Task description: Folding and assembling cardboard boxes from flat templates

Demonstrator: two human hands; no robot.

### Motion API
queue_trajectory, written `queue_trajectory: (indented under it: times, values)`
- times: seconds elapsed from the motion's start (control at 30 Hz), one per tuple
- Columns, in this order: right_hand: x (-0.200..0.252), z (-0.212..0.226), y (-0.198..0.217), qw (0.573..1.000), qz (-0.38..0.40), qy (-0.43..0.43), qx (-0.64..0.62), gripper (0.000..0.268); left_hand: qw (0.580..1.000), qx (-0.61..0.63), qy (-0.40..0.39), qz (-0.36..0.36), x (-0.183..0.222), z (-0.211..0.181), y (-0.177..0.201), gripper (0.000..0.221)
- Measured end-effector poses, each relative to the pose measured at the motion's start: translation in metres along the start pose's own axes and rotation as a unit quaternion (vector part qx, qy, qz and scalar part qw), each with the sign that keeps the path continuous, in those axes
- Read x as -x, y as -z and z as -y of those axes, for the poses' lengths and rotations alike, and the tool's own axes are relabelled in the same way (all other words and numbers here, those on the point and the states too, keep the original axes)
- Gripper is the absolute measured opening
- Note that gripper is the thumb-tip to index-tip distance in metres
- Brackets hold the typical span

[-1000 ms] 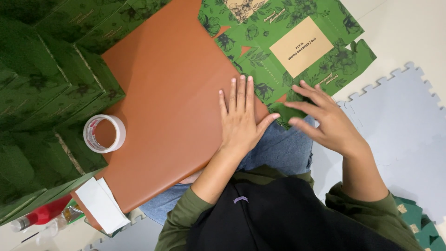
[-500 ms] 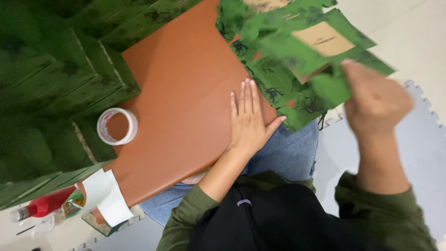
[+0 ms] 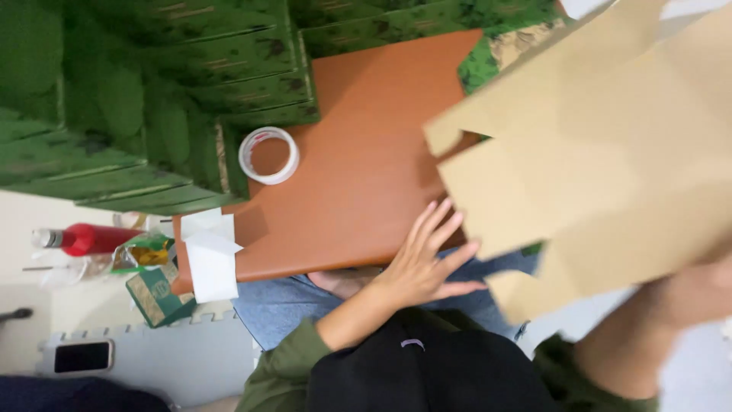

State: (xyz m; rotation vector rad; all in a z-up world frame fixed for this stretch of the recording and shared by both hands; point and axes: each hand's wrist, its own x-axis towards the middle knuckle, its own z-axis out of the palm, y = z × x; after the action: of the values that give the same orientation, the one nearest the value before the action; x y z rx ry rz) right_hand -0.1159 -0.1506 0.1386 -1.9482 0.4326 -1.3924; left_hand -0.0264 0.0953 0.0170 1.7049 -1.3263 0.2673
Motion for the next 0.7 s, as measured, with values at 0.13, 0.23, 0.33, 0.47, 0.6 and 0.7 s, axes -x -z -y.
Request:
queue_trajectory:
  times: [0.13, 0.23, 0.33, 0.47, 0.6, 0.7]
  values:
    - [0.101, -0.009, -0.016, 0.968, 0.011, -0.207, -0.14, 0.029, 0.998, -0.059, 0.028, -0.021, 0.047, 0.003, 0.032, 0.081]
    - [0.149, -0.004, -0.021, 0.927, 0.067, -0.337, -0.147, 0.023, 0.992, -0.071, 0.085, -0.054, 0.058, 0.0, 0.065, 0.086]
    - [0.162, 0.007, -0.02, 0.913, 0.156, -0.356, -0.124, 0.042, 0.986, -0.071, 0.147, -0.041, 0.064, -0.007, 0.089, 0.086]
    - [0.178, -0.001, -0.007, 0.884, 0.211, -0.371, -0.193, 0.05, 0.983, -0.015, 0.181, 0.017, 0.053, -0.028, 0.115, 0.039]
    - [0.17, 0.011, -0.01, 0.92, 0.223, -0.287, -0.148, 0.081, 0.973, 0.097, 0.208, 0.01, 0.05, -0.023, 0.118, 0.018]
    - [0.183, -0.016, -0.018, 0.987, 0.116, -0.087, -0.064, 0.066, 0.962, 0.084, 0.247, -0.086, 0.038, -0.016, 0.114, 0.011]
